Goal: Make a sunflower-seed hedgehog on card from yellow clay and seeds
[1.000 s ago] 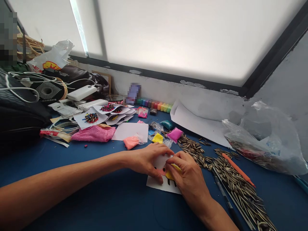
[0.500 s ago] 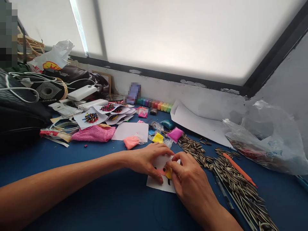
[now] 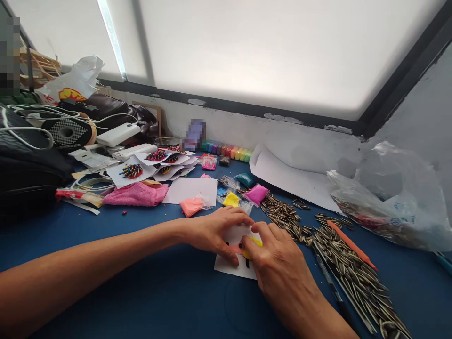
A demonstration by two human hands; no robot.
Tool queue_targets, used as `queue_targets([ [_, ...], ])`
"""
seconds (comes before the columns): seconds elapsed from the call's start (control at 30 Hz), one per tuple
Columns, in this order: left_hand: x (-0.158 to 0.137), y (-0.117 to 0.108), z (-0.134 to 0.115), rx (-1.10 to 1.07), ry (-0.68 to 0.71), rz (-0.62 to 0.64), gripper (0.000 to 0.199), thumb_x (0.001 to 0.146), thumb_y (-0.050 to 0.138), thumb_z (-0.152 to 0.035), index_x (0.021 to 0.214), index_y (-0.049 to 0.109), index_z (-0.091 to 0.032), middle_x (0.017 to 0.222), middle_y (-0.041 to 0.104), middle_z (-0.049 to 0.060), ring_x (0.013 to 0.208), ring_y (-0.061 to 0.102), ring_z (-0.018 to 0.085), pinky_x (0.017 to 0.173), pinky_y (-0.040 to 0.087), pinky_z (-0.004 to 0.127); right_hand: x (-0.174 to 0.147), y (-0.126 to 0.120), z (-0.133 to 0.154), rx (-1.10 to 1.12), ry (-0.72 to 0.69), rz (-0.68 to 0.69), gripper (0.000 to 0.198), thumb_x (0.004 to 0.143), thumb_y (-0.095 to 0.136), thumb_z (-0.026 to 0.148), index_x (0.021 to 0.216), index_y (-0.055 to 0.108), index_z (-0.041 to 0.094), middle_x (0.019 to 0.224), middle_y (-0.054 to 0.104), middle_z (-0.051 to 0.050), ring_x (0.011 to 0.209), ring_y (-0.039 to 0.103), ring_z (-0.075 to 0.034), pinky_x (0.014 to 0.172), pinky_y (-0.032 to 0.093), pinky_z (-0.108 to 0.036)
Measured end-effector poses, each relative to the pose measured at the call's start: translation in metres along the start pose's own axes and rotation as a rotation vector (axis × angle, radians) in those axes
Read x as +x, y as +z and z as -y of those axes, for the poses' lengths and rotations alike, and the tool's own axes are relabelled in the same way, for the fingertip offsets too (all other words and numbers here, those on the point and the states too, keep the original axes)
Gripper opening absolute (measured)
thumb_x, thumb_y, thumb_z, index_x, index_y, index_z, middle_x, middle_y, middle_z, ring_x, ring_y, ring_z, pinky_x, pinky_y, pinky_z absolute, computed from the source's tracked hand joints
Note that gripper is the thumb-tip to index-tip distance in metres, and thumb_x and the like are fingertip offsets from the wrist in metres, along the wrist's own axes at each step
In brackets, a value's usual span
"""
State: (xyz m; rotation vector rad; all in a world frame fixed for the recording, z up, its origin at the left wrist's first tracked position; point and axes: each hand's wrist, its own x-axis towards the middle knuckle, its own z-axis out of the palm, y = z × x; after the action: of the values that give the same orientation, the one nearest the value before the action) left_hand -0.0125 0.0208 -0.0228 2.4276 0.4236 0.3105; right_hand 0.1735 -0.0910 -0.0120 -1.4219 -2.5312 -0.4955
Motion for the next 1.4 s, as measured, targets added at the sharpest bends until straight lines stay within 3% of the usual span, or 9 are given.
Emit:
queue_targets([
  [0.23, -0.001, -0.002, -0.003, -0.008, 0.001, -0.013, 0.065, 0.073, 0.085, -0.04, 0.128, 0.055, -0.019, 0.127, 0.056, 0.009, 0.122, 0.048, 0.028, 0.105, 0.038, 0.038, -0.002, -0.006, -0.002, -0.008, 0.004, -0.042, 0.042, 0.082, 0.048, 0.005, 0.115, 0.068, 0.022, 0.11, 0.068, -0.013, 0.092, 0.066, -0.026, 0.075, 0.058, -0.041],
  [0.5, -0.001, -0.002, -0.002, -0.063, -0.025, 0.005, 0.072, 0.072, 0.085, -0.044, 0.133, 0.053, -0.022, 0.131, 0.054, 0.01, 0.127, 0.046, 0.029, 0.107, 0.038, 0.042, -0.01, 0.001, -0.005, 0.026, -0.016, -0.066, 0.046, 0.081, 0.043, 0.001, 0.11, 0.071, 0.025, 0.107, 0.07, -0.013, 0.089, 0.068, -0.025, 0.071, 0.061, -0.041],
  [0.8, -0.001, -0.004, -0.004, -0.056, -0.019, 0.012, 0.073, 0.071, 0.088, -0.034, 0.133, 0.054, -0.019, 0.132, 0.054, 0.011, 0.127, 0.047, 0.029, 0.108, 0.037, 0.042, -0.007, 0.003, -0.005, 0.063, -0.015, -0.041, 0.039, 0.085, 0.046, 0.005, 0.108, 0.071, 0.023, 0.109, 0.07, -0.013, 0.093, 0.068, -0.026, 0.075, 0.061, -0.043],
  [1.03, -0.001, -0.004, -0.005, -0.049, -0.023, 0.018, 0.073, 0.071, 0.088, -0.034, 0.133, 0.053, -0.019, 0.133, 0.054, 0.011, 0.128, 0.046, 0.029, 0.107, 0.038, 0.041, -0.015, -0.001, -0.008, 0.06, 0.026, -0.164, 0.049, 0.082, 0.042, 0.001, 0.115, 0.07, 0.024, 0.108, 0.069, -0.014, 0.093, 0.069, -0.025, 0.071, 0.063, -0.04],
  [1.4, -0.002, -0.003, -0.003, -0.066, -0.005, 0.0, 0.074, 0.073, 0.087, -0.04, 0.135, 0.053, -0.017, 0.134, 0.053, 0.013, 0.128, 0.046, 0.031, 0.108, 0.037, 0.044, -0.012, -0.002, -0.004, 0.086, 0.023, -0.122, 0.043, 0.087, 0.041, 0.004, 0.104, 0.074, 0.025, 0.107, 0.07, -0.014, 0.092, 0.07, -0.025, 0.07, 0.063, -0.043],
])
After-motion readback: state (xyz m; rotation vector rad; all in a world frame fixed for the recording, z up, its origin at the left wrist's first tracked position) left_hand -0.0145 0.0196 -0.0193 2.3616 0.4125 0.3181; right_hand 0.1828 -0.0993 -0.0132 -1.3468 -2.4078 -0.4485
